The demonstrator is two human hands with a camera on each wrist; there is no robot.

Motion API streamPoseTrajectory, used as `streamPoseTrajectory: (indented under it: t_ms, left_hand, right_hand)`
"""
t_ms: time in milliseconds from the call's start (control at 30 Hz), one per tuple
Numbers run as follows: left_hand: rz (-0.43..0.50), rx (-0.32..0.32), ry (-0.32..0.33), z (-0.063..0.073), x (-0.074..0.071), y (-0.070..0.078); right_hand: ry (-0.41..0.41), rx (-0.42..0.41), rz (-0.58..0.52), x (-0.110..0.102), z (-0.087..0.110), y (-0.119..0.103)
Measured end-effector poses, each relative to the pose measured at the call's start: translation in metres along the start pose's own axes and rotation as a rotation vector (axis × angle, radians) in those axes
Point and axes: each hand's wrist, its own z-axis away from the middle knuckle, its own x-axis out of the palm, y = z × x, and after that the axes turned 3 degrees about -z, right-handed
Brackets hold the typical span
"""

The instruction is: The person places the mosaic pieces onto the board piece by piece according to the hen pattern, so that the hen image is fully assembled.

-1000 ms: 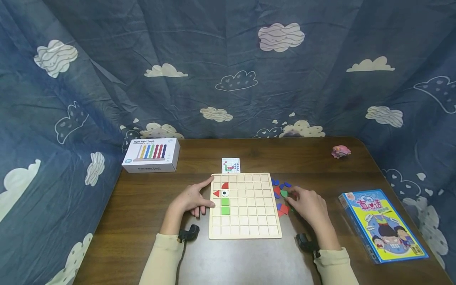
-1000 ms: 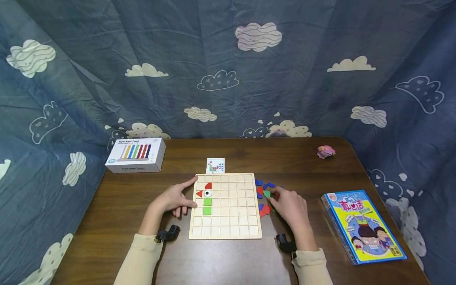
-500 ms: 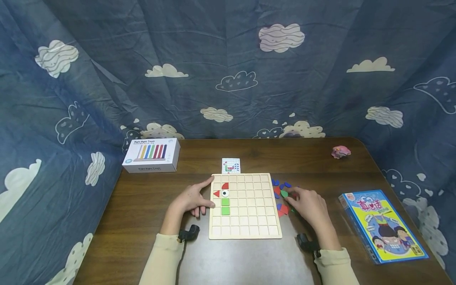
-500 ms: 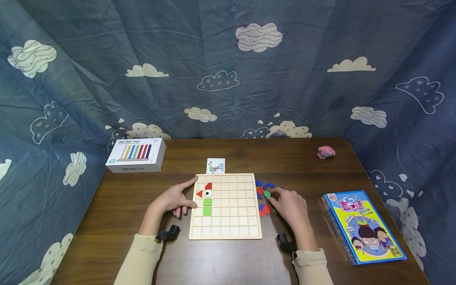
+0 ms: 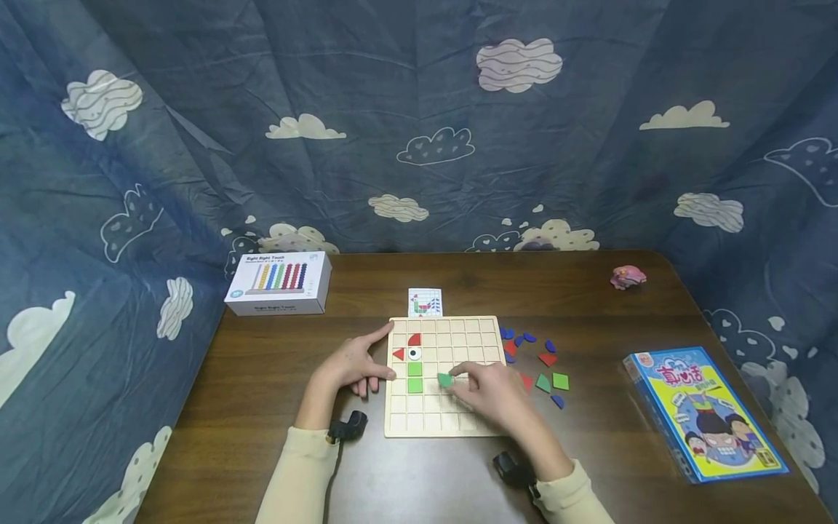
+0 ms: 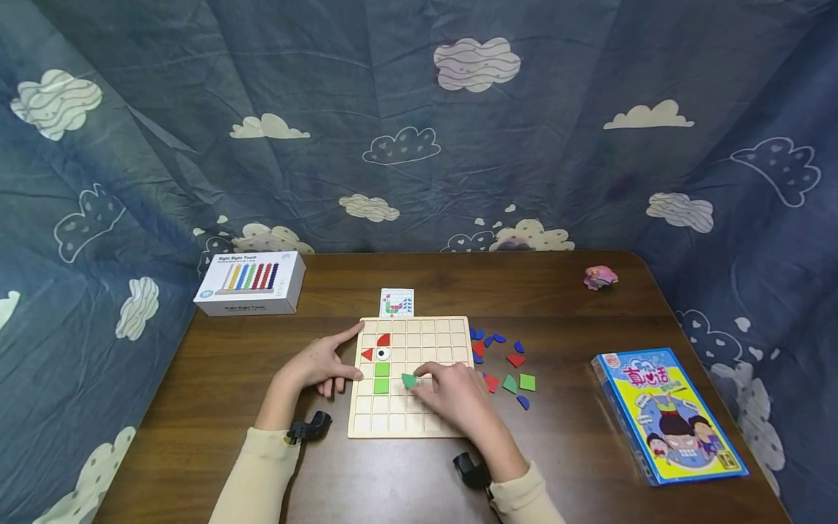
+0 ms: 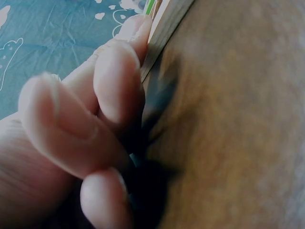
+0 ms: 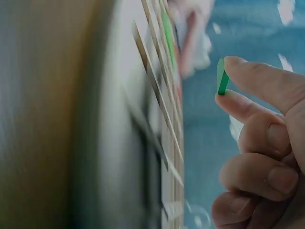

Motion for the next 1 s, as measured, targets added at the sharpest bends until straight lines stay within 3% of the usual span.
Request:
streamPoseTrajectory:
  t_ms: [167,333,667,1000]
  left_hand:
    - [-0.002,0.009,-0.001,-0.001,-0.001,0.001]
    - [0.005,0.013,-0.005,0.000,-0.003,0.000]
    - [0.002,0.030,0.000,0.000,-0.001,-0.004]
    - [0.004,0.038,0.004,-0.001,-0.001,-0.004]
  right_hand:
    - [-0.056,-0.077,0.009,0.027,0.002,-0.024]
    - [-0.067,-0.104,0.060,0.043,0.003,-0.029]
    - [-0.003,-0.137,0.065,0.049,0.005,-0.024]
    - [-0.002,-0.139,0.065,0.051,0.005,-0.024]
